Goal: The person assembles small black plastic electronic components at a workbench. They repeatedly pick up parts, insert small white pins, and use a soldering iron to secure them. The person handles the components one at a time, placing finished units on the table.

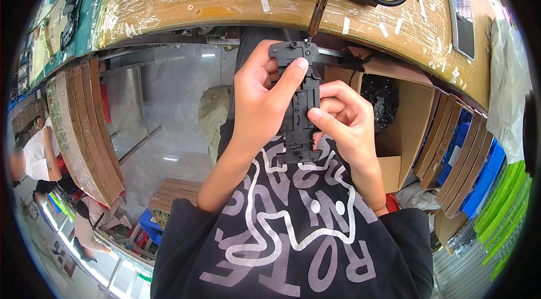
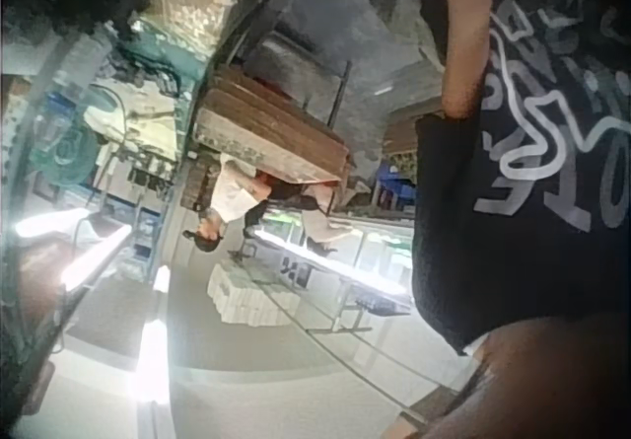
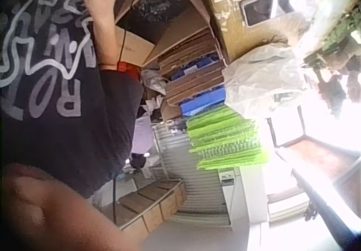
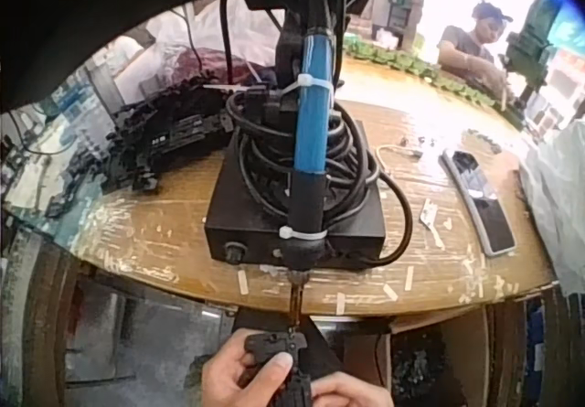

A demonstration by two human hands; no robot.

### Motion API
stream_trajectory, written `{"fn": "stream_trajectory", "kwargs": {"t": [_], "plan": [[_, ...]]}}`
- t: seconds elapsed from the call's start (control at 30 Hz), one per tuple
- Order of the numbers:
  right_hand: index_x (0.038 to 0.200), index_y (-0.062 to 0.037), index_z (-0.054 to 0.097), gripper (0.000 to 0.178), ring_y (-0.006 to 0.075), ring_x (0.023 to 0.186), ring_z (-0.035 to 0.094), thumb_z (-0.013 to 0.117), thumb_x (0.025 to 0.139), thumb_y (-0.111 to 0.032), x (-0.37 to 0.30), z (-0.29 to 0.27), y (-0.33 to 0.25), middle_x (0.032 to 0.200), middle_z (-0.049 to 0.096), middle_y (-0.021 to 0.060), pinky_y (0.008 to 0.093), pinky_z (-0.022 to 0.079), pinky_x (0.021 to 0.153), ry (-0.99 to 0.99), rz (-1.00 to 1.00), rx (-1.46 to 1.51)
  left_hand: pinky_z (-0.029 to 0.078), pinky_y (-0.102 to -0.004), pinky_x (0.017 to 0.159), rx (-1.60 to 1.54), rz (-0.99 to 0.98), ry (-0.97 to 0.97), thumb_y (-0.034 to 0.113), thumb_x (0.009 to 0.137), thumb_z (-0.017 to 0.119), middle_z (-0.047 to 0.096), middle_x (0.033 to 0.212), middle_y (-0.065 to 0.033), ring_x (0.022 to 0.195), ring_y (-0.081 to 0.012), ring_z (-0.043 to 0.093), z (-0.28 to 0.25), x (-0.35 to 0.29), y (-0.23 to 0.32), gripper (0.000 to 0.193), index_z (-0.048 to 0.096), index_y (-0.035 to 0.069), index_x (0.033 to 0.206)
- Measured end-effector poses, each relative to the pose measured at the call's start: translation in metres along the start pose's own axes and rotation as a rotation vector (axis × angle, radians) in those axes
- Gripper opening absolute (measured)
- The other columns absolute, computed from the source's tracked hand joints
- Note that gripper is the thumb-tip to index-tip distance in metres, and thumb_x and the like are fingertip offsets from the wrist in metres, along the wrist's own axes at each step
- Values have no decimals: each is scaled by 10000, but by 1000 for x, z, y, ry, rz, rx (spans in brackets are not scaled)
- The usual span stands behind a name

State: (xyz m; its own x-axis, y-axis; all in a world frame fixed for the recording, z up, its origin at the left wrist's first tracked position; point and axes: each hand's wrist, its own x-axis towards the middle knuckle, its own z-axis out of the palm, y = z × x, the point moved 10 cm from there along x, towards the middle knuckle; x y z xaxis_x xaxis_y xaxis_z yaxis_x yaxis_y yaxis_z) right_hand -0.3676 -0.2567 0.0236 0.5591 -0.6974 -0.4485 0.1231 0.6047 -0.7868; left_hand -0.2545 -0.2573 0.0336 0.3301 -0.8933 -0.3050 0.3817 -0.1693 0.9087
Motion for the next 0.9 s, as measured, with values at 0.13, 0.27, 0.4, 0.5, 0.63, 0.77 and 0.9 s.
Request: {"fn": "stream_trajectory", "kwargs": {"t": [0.13, 0.27, 0.4, 0.5, 0.63, 0.77, 0.9], "plan": [[934, 57, 471, 205, 111, 513, 554, 567, 759, 9, 1, 0, -4, 663, 567, 74, 208, 451, 432, 3, -13, -22, 386, -164, 550, 17, 2, 11, 57, 792, 521, 548, 756, -25, 650, -29, 474, 0, -1, 3, 129, 489, -4, 902], [935, 58, 476, 201, 105, 516, 551, 563, 761, 11, 1, 0, -3, 662, 567, 73, 206, 451, 433, 7, -11, 6, 386, -166, 545, 12, 3, 11, 56, 795, 511, 551, 753, -28, 647, -30, 477, 1, 0, 4, 133, 489, -6, 910], [936, 56, 475, 201, 104, 514, 550, 562, 762, 7, 2, 0, 0, 659, 564, 69, 206, 452, 435, 9, 1, -10, 389, -168, 544, 42, 22, 7, 55, 795, 509, 554, 752, -31, 647, -33, 482, -1, 1, 4, 129, 489, -5, 908], [934, 54, 475, 202, 102, 512, 548, 566, 761, 3, 5, -2, 4, 657, 562, 66, 207, 452, 434, 8, 7, -8, 391, -170, 544, 72, 22, 11, 56, 796, 509, 555, 751, -32, 648, -35, 484, -2, 2, 2, 126, 489, -5, 904], [926, 54, 480, 197, 97, 510, 546, 569, 758, 2, 6, -4, 4, 651, 557, 59, 207, 449, 432, 25, 2, -8, 388, -170, 542, 68, 23, 5, 60, 797, 508, 556, 750, -32, 648, -35, 483, -1, 4, 2, 125, 490, -6, 902], [919, 55, 484, 190, 95, 509, 544, 570, 757, 4, 7, -2, -1, 645, 556, 57, 206, 448, 428, 13, -14, -2, 384, -167, 538, 72, 23, 7, 60, 797, 509, 556, 749, -28, 646, -33, 479, -1, 4, 5, 123, 490, -6, 900], [915, 56, 490, 184, 93, 508, 542, 569, 756, 5, 7, -2, -3, 648, 559, 59, 205, 447, 424, 24, -22, 3, 381, -165, 536, 56, 19, 18, 57, 797, 510, 553, 749, -25, 647, -30, 477, -1, 5, 4, 122, 490, -8, 899]]}}
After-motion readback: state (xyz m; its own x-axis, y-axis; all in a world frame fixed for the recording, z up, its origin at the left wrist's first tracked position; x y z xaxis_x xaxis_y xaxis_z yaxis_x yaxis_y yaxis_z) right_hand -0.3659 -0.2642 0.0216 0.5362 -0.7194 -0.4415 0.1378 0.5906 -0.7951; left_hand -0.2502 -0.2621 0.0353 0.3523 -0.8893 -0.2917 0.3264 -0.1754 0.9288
